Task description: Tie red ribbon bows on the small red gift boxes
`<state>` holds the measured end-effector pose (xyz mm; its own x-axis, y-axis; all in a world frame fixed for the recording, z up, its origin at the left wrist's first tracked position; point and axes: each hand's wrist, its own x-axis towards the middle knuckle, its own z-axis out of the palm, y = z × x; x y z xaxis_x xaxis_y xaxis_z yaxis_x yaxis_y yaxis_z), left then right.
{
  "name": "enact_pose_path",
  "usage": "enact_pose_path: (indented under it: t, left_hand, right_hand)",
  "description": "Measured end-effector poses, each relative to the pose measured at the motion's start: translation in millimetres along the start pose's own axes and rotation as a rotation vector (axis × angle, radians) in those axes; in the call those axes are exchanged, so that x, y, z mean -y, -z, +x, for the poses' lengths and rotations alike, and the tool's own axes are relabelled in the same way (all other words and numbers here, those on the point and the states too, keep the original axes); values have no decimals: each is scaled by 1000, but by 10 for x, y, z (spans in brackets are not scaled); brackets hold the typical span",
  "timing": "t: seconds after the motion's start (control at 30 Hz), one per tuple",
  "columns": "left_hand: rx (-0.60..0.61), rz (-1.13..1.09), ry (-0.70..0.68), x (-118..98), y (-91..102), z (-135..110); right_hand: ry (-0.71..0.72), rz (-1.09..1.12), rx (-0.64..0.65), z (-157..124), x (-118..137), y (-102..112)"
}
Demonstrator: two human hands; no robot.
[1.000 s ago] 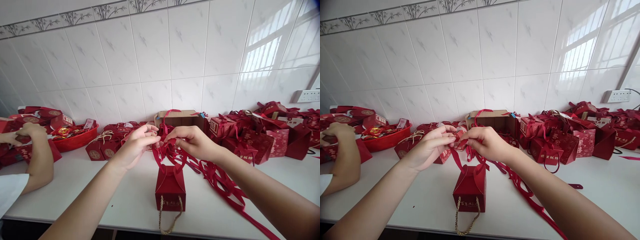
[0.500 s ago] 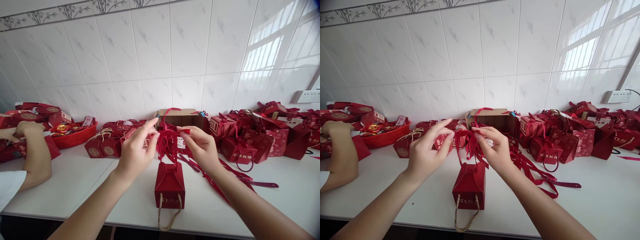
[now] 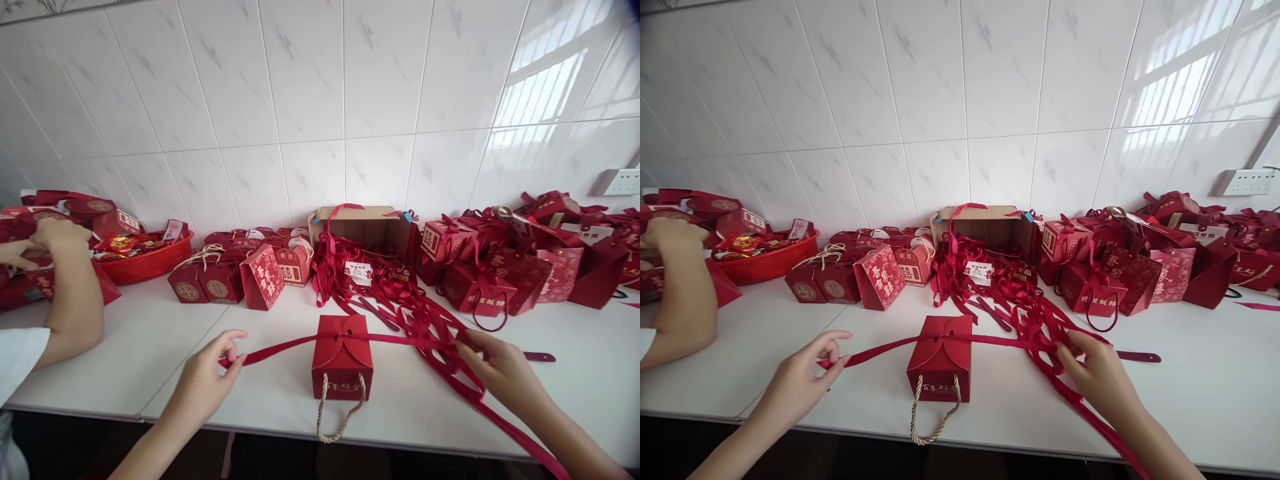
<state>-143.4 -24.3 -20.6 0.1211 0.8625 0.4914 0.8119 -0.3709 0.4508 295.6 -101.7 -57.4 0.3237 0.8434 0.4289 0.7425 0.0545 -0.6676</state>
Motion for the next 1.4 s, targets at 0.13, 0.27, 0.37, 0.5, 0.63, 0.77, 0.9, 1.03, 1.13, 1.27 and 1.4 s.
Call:
enact_pose_path:
  t: [0.13,0.27,0.37,0.5,0.63,0.77,0.9,1.03,1.13,1.27,1.4]
  left_hand:
    - [-7,-84,-73,-250,-190,33]
    - [134,-430,33,-725,-361,135]
    - [272,-630,130,-948,-496,165]
    - [320,-686,132,-985,-601,195]
    - [443,-713,195,-932,-579,278]
    - [664,-747,241,-926,-510,362]
    - [660,-780,265,-883,-479,381]
    - [611,-762,253,-808,-477,366]
    - [613,-700,214,-782,-462,361]
    - [619,-577,149,-760,-406,358]
    - [443,-453,49,-841,-345,321]
  right_hand:
    - [94,-73,-62,31,194,-157]
    - [204,132,121,94,659,-351]
    - [140,287,344,86,894,-535]
    - [9,448,518,66,962,-723]
    - [-119,496,626,112,949,-731]
    - [-150,549,752,191,934,-655]
    - [-138,646,757,236,872,-614]
    - [-118,654,726,248,805,-599]
    - [-125,695,728,254,765,-582]
    - [-250,954,801,264,702,-504]
    - [-299,1226,794,276,724,-386]
